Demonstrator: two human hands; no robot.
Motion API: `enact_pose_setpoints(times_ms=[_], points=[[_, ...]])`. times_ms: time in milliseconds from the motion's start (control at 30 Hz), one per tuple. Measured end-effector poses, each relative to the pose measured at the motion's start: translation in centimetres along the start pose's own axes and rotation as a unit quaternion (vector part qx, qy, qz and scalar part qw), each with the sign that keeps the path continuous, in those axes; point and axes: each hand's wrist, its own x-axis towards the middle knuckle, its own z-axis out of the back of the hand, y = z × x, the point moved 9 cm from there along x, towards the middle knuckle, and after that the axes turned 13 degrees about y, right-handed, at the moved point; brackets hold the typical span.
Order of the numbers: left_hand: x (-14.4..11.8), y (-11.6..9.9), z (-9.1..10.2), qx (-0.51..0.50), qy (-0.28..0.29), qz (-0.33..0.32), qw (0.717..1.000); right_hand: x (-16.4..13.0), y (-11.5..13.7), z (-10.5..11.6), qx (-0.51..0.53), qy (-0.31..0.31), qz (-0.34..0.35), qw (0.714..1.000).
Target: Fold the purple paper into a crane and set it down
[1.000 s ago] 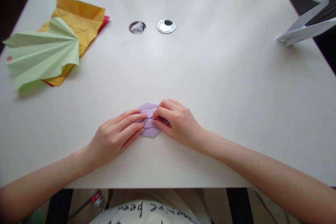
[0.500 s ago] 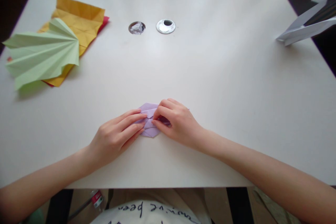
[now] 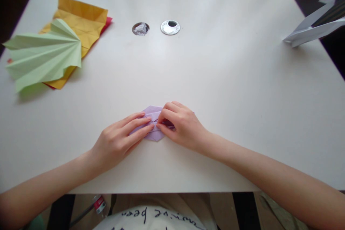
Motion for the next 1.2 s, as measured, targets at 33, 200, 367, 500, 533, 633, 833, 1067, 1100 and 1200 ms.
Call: enact_pose_setpoints(times_ms=[33, 200, 367, 500, 533, 633, 833, 1067, 1100, 1200], points=[[0.03, -0.02, 0.00, 0.001, 0.001, -0.001, 1.000, -0.01, -0.01, 0.01, 0.000, 0.000, 0.000, 1.000], [0.12, 0.09, -0.11, 0.006, 0.010, -0.003, 1.000, 0.01, 0.02, -0.07, -0.003, 0.007, 0.005, 1.000], [0.01, 0.03, -0.01, 0.006, 0.004, -0.005, 1.000, 0.01, 0.07, 0.01, 0.000, 0.004, 0.005, 1.000], [-0.03, 0.02, 0.05, 0.006, 0.001, -0.005, 1.000, 0.01, 0.10, 0.00, 0.003, 0.005, 0.006, 1.000], [-0.02, 0.03, 0.04, 0.006, 0.001, -0.006, 1.000, 0.00, 0.09, 0.00, 0.003, 0.005, 0.005, 1.000], [0.03, 0.09, -0.06, 0.005, 0.005, -0.005, 1.000, -0.06, 0.09, 0.01, 0.004, 0.004, 0.008, 1.000], [0.01, -0.25, -0.15, 0.031, 0.027, -0.011, 0.999, -0.08, -0.14, -0.05, 0.007, 0.014, -0.004, 1.000], [-0.08, -0.69, -0.23, 0.053, 0.042, -0.021, 0.997, 0.16, -0.37, -0.01, 0.021, 0.072, -0.010, 0.997], [-0.10, -0.69, -0.25, 0.053, 0.042, -0.021, 0.997, 0.17, -0.45, 0.08, 0.017, 0.083, -0.011, 0.996], [-0.15, -0.67, -0.28, 0.052, 0.042, -0.021, 0.998, 0.09, -0.88, 0.31, 0.006, 0.119, -0.018, 0.993]])
